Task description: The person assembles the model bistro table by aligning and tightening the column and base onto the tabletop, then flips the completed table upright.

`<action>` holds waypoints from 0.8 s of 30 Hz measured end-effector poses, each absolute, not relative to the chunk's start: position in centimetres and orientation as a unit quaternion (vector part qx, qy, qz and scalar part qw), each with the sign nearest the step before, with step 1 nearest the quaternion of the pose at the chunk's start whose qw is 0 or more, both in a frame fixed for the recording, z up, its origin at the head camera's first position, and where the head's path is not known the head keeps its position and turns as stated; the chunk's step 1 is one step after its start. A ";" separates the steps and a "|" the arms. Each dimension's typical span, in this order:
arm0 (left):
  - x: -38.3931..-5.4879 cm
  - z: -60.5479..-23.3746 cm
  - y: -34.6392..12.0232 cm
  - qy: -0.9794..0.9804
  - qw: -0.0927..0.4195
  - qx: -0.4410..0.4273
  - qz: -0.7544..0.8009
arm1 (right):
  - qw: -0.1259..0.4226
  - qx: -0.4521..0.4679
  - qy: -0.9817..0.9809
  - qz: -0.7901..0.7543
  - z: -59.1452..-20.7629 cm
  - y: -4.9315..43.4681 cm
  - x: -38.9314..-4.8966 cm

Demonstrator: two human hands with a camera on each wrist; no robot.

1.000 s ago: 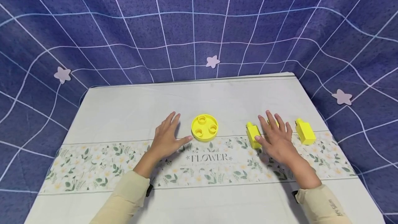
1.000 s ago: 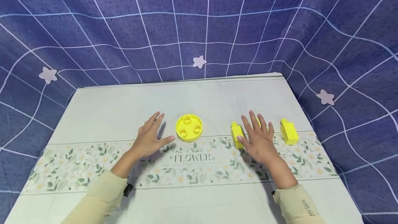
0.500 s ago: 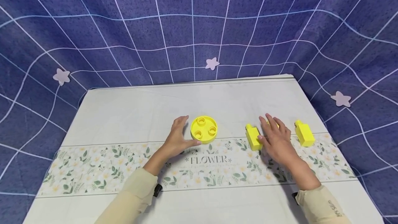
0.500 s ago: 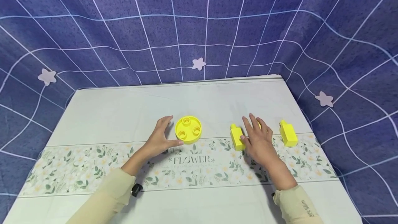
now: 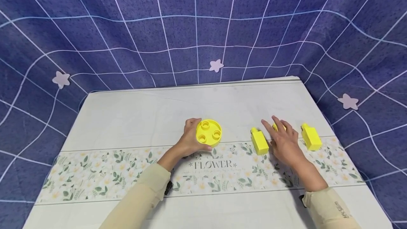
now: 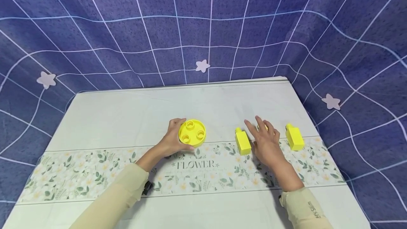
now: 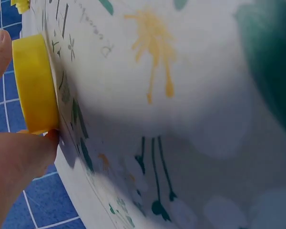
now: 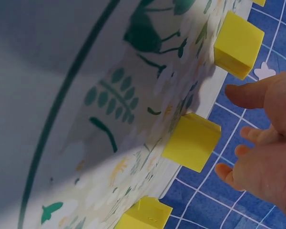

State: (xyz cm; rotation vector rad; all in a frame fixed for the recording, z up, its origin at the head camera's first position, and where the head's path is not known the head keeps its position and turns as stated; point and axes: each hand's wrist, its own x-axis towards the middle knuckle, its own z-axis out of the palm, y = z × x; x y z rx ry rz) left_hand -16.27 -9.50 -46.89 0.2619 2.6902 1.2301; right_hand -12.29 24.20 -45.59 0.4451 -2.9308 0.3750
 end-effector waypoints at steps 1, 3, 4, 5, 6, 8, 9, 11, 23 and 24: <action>-16.3 -47.0 -9.5 0.904 0.087 0.087 0.410 | 0.076 0.151 -0.978 0.125 -45.7 24.2 -12.3; -16.5 -47.1 -9.6 0.904 0.088 0.087 0.410 | 0.078 0.156 -0.977 0.125 -45.8 24.1 -12.3; -16.5 -47.2 -9.6 0.904 0.089 0.087 0.410 | 0.079 0.159 -0.976 0.124 -45.8 24.1 -12.3; -16.6 -47.3 -9.7 0.904 0.088 0.087 0.409 | 0.079 0.161 -0.976 0.124 -45.9 24.1 -12.3; -16.6 -47.3 -9.7 0.904 0.089 0.087 0.409 | 0.080 0.163 -0.976 0.123 -45.9 24.0 -12.3; -16.7 -47.4 -9.8 0.904 0.091 0.085 0.410 | 0.078 0.166 -0.976 0.119 -45.9 23.9 -12.3; -16.7 -47.5 -9.8 0.903 0.092 0.083 0.411 | 0.076 0.167 -0.976 0.117 -45.9 23.8 -12.3; -16.8 -47.6 -9.9 0.904 0.094 0.079 0.410 | 0.069 0.167 -0.977 0.112 -46.0 23.7 -12.3; -17.5 -47.7 -9.9 0.910 0.092 0.104 0.391 | 0.074 0.215 -0.969 0.093 -46.1 23.2 -12.3; -17.5 -47.6 -9.9 0.910 0.092 0.107 0.391 | 0.079 0.221 -0.968 0.090 -46.1 23.1 -12.2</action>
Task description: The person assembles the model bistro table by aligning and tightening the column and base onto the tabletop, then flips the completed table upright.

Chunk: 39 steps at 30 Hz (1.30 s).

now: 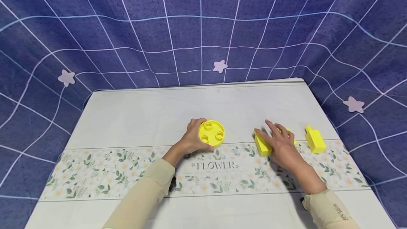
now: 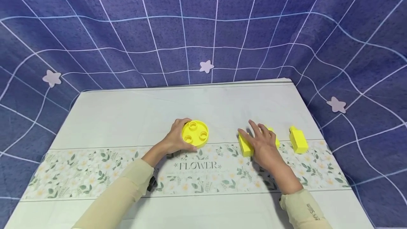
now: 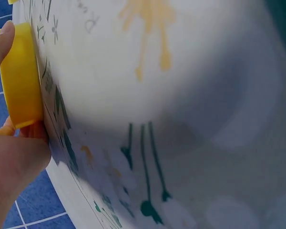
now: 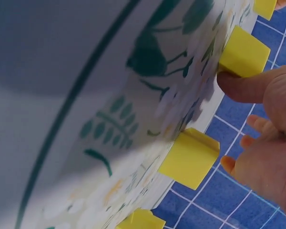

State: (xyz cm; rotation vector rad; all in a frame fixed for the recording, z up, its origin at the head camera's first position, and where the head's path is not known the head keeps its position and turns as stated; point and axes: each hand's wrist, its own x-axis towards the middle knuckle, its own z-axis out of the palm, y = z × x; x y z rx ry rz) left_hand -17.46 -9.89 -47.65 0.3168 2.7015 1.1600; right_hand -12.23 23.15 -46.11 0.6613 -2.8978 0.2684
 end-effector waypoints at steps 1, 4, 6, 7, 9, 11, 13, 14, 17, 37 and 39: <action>-17.5 -47.6 -9.8 0.910 0.092 0.108 0.391 | 0.083 0.227 -0.966 0.089 -46.1 23.1 -12.2; -17.5 -47.6 -9.7 0.910 0.091 0.110 0.389 | 0.089 0.247 -0.962 0.074 -46.0 22.8 -12.1; -17.5 -47.6 -9.7 0.911 0.089 0.110 0.388 | 0.085 0.253 -0.962 0.065 -45.8 22.5 -12.1; -17.6 -47.5 -9.7 0.912 0.090 0.109 0.386 | 0.082 0.254 -0.962 0.064 -45.8 22.4 -12.1; -17.6 -47.5 -9.7 0.913 0.091 0.109 0.383 | 0.073 0.252 -0.963 0.062 -45.6 22.1 -12.2; -17.7 -47.5 -9.6 0.914 0.092 0.109 0.379 | 0.065 0.251 -0.964 0.063 -45.4 21.8 -12.2; -17.8 -47.5 -9.6 0.915 0.093 0.108 0.377 | 0.062 0.254 -0.963 0.067 -45.3 21.5 -12.2; -17.9 -47.5 -9.6 0.916 0.093 0.107 0.376 | 0.062 0.257 -0.962 0.066 -45.3 21.4 -12.2; -18.0 -47.6 -9.5 0.918 0.093 0.104 0.371 | 0.071 0.268 -0.958 0.069 -45.2 21.2 -12.3; -17.5 -47.4 -9.7 0.916 0.097 0.100 0.376 | 0.164 0.225 -0.926 0.254 -43.1 18.1 -14.0; -17.5 -47.5 -9.7 0.915 0.094 0.103 0.378 | 0.168 0.219 -0.914 0.296 -42.9 17.6 -14.3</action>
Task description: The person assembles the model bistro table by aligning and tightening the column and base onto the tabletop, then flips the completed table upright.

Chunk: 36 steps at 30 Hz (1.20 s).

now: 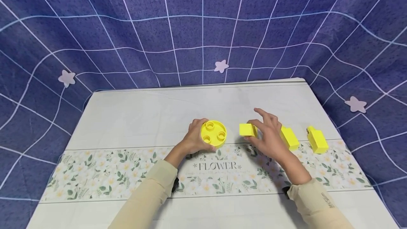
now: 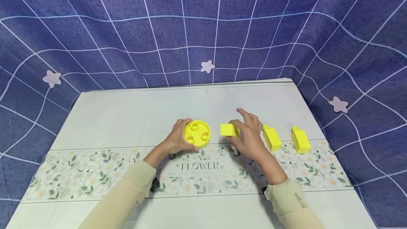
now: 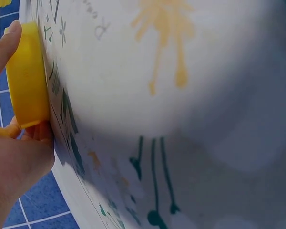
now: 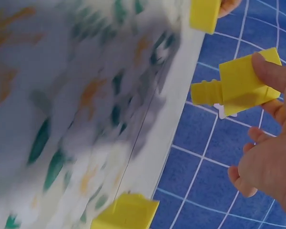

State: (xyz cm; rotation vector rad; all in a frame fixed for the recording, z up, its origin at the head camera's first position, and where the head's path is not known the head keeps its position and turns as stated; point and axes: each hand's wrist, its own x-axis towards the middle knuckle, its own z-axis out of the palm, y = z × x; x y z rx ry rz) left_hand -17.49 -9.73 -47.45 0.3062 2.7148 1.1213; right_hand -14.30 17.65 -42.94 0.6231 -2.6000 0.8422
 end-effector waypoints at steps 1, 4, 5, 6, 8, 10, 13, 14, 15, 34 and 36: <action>-17.5 -47.5 -9.7 0.914 0.093 0.104 0.380 | 0.168 0.215 -0.909 0.314 -42.9 17.4 -14.5; -17.5 -47.6 -9.8 0.914 0.090 0.106 0.380 | 0.159 0.201 -0.896 0.364 -42.8 16.6 -14.8; -17.5 -47.6 -9.8 0.914 0.089 0.107 0.381 | 0.154 0.194 -0.892 0.379 -42.8 16.3 -14.9; -17.5 -47.6 -9.8 0.914 0.089 0.108 0.381 | 0.148 0.187 -0.888 0.393 -42.8 16.0 -15.0; -17.5 -47.6 -9.8 0.914 0.088 0.110 0.381 | 0.136 0.175 -0.878 0.425 -42.8 15.5 -15.1; -17.5 -47.6 -9.8 0.913 0.088 0.112 0.383 | 0.123 0.166 -0.867 0.454 -42.8 15.0 -15.1; -17.5 -47.6 -9.8 0.912 0.088 0.114 0.385 | 0.101 0.154 -0.851 0.493 -42.9 14.1 -15.2; -17.5 -47.5 -9.8 0.912 0.088 0.115 0.384 | 0.094 0.149 -0.846 0.504 -43.0 13.8 -15.3; -17.5 -47.5 -9.8 0.912 0.089 0.115 0.384 | 0.088 0.144 -0.841 0.514 -43.1 13.5 -15.3; -17.6 -47.7 -10.0 0.913 0.084 0.125 0.380 | 0.111 0.129 -0.846 0.505 -45.5 9.8 -15.4; -17.6 -47.8 -9.9 0.912 0.083 0.126 0.380 | 0.119 0.119 -0.851 0.498 -45.7 9.4 -15.5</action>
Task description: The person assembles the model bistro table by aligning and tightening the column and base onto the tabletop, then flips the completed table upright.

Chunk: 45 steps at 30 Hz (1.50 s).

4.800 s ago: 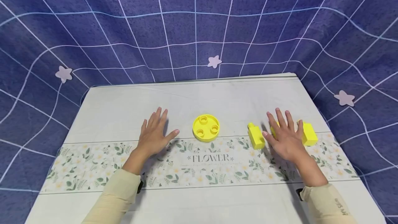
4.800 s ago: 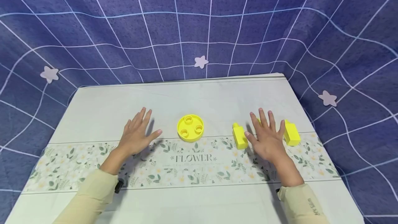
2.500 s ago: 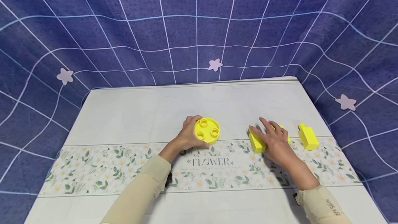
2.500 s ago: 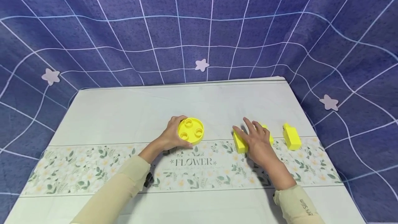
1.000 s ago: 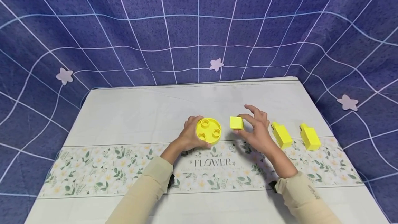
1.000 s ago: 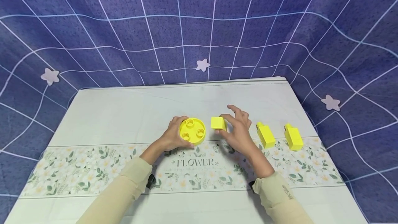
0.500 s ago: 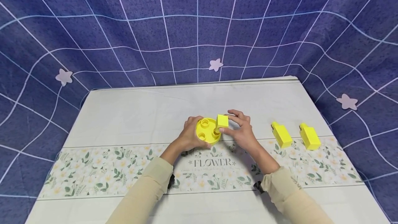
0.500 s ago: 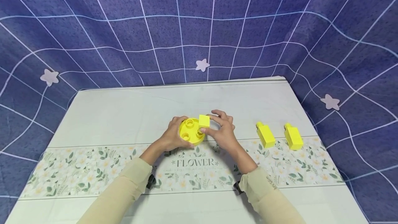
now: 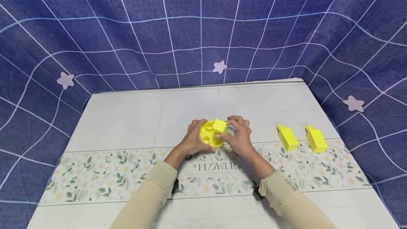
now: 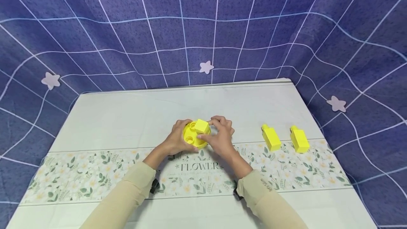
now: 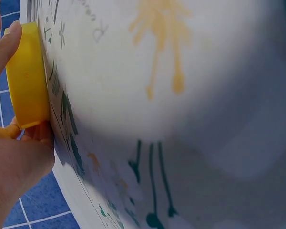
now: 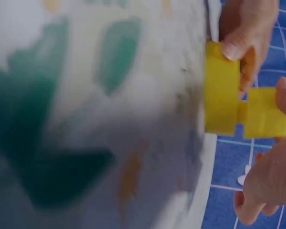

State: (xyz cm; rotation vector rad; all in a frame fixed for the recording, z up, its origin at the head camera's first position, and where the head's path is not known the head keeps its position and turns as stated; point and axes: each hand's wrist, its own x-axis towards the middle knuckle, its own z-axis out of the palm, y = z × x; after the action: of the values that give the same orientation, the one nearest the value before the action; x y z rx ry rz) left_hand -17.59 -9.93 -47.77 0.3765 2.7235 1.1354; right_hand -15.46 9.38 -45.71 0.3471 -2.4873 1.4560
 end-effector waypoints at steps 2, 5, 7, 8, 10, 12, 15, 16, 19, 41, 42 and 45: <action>-17.6 -47.8 -9.9 0.912 0.083 0.127 0.380 | 0.123 0.106 -0.856 0.490 -45.8 9.0 -15.4; -17.6 -48.0 -9.9 0.911 0.083 0.128 0.383 | 0.121 0.095 -0.869 0.470 -45.7 8.8 -15.3; -17.6 -48.0 -9.9 0.910 0.083 0.129 0.385 | 0.111 0.104 -0.877 0.457 -45.4 9.0 -15.3; -17.6 -48.0 -9.9 0.909 0.082 0.132 0.387 | 0.103 0.111 -0.879 0.451 -45.3 9.1 -15.4; -17.6 -48.1 -10.0 0.907 0.079 0.137 0.391 | 0.085 0.133 -0.880 0.449 -44.8 9.4 -15.5; -17.5 -48.0 -10.1 0.905 0.075 0.144 0.393 | 0.065 0.163 -0.874 0.453 -44.4 9.7 -15.7; -17.4 -48.0 -10.1 0.904 0.070 0.150 0.395 | 0.041 0.203 -0.865 0.457 -43.9 9.9 -16.1; -17.4 -48.0 -10.1 0.904 0.071 0.150 0.394 | 0.037 0.211 -0.863 0.458 -43.9 9.9 -16.3; -17.3 -47.9 -9.9 0.905 0.079 0.141 0.393 | 0.046 0.202 -0.863 0.461 -44.1 9.8 -16.6; -17.3 -47.6 -9.8 0.905 0.088 0.118 0.399 | -0.004 0.186 -0.859 0.477 -43.7 12.0 -17.8; -17.3 -47.6 -9.8 0.906 0.090 0.116 0.398 | 0.006 0.170 -0.864 0.473 -43.9 11.8 -17.7; -17.3 -47.7 -9.7 0.908 0.092 0.112 0.394 | 0.047 0.138 -0.879 0.455 -44.5 10.9 -17.1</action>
State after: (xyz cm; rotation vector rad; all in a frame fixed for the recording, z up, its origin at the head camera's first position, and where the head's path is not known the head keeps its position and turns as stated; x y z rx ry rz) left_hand -17.30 -9.73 -47.66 0.3332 2.6952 1.1703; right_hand -17.13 10.90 -44.47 0.4217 -2.6811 1.3869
